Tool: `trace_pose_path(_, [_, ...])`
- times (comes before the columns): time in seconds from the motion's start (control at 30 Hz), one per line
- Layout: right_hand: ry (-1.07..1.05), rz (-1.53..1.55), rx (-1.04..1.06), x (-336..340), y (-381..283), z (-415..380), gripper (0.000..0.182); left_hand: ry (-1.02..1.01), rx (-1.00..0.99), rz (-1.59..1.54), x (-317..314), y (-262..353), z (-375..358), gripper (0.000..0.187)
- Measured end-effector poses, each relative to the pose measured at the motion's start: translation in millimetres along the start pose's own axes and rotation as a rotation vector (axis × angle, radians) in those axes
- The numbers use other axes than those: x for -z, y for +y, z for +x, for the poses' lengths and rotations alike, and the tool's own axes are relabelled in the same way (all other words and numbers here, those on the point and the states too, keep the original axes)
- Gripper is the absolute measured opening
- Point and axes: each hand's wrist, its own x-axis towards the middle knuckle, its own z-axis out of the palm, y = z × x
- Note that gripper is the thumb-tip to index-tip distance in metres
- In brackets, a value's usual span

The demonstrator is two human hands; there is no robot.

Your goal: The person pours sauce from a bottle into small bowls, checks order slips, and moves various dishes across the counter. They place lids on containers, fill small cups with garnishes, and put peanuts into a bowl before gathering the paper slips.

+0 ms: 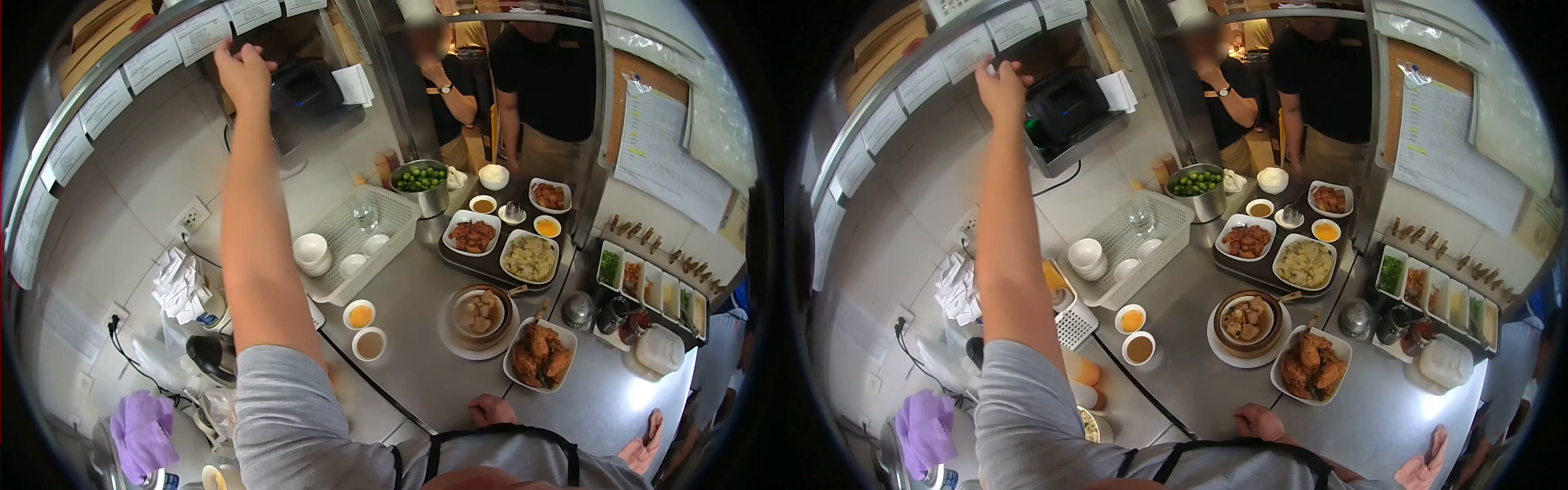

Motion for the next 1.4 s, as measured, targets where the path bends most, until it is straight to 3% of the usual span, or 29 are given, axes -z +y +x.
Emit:
trace_pose_path(0.1, [-0.015, -0.013, -0.043, 1, -9, -1, 0.010, -0.078, 0.155, -0.116, 5, 6, -60, 0.016])
trace_pose_path(0.2, [-0.063, 0.023, -0.039, -1, 2, -1, 0.010, -0.131, 0.088, 0.096, 15, -9, -158, 0.036])
trace_pose_path(0.23, [-0.071, 0.010, -0.015, 1, 1, 0, 0.010, -0.167, 0.271, 0.048, 18, -2, -201, 0.042])
trace_pose_path(0.3, [-0.083, 0.000, 0.023, 5, 0, 1, 0.011, -0.303, 0.255, 0.205, 32, 15, -279, 0.045])
trace_pose_path(0.33, [-0.085, 0.002, 0.038, 6, -1, 2, 0.011, -0.350, 0.363, 0.293, 40, 22, -321, 0.039])
trace_pose_path(0.37, [-0.090, 0.005, 0.054, 7, -1, 2, 0.011, -0.236, 0.718, -0.131, 43, 20, -372, 0.028])
trace_pose_path(0.4, [-0.082, -0.012, 0.037, 6, -1, 0, 0.012, -0.266, 0.859, -0.193, 52, 25, -417, 0.023])
trace_pose_path(0.5, [-0.089, -0.085, -0.011, -2, 0, 1, 0.014, -0.592, 0.803, -0.034, 85, 62, -550, 0.012])
trace_pose_path(0.57, [-0.138, -0.175, -0.097, -6, 10, -1, 0.016, -0.754, 0.806, -0.069, 105, 103, -599, 0.012])
trace_pose_path(0.67, [-0.106, -0.144, 0.156, -8, 24, -1, 0.018, -0.852, 0.661, -0.067, 118, 129, -587, 0.016])
trace_pose_path(0.7, [-0.074, -0.104, 0.209, -9, 21, 0, 0.018, -0.883, 0.697, -0.038, 122, 123, -590, 0.017])
trace_pose_path(0.83, [-0.044, -0.214, 0.173, -4, 8, -1, 0.015, -1.051, 0.585, 0.082, 129, 122, -574, 0.017])
trace_pose_path(1.23, [-0.097, -0.189, 0.136, -7, 7, -1, 0.014, -0.897, 0.526, 0.023, 139, 115, -594, 0.013])
trace_pose_path(1.4, [-0.130, -0.218, 0.114, -8, 9, 1, 0.018, -0.877, 0.628, 0.017, 140, 123, -577, 0.013])
